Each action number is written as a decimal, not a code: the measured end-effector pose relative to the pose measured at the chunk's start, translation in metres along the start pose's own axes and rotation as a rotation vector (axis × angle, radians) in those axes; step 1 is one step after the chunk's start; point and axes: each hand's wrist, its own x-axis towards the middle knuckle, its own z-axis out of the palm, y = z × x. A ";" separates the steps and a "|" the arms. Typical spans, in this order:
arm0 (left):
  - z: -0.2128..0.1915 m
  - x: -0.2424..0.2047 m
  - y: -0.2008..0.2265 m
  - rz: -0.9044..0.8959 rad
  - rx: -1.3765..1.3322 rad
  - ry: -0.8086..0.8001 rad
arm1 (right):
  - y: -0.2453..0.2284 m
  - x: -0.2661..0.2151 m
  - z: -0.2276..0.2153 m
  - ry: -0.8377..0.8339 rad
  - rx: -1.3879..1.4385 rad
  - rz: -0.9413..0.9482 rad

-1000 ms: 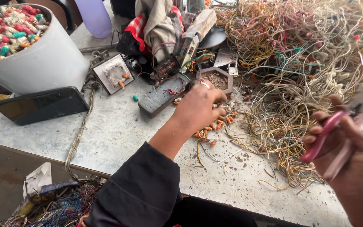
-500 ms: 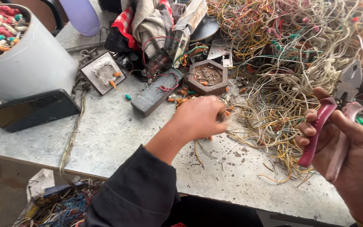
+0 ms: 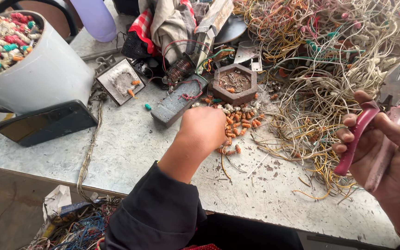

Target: The person uses pliers to cut the insulation off small wires. They repeatedly pick up a wire, cut the insulation, and drop the wire onto a pile on the table.

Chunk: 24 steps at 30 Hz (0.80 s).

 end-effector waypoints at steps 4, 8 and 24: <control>0.015 -0.002 0.009 0.049 0.026 0.060 | 0.002 0.003 -0.003 -0.056 0.076 0.019; 0.022 -0.002 0.020 0.046 0.050 -0.013 | 0.005 0.006 -0.007 -0.074 0.089 0.011; -0.018 0.002 -0.008 -0.014 -0.116 -0.007 | 0.004 0.008 -0.023 -0.095 0.101 0.013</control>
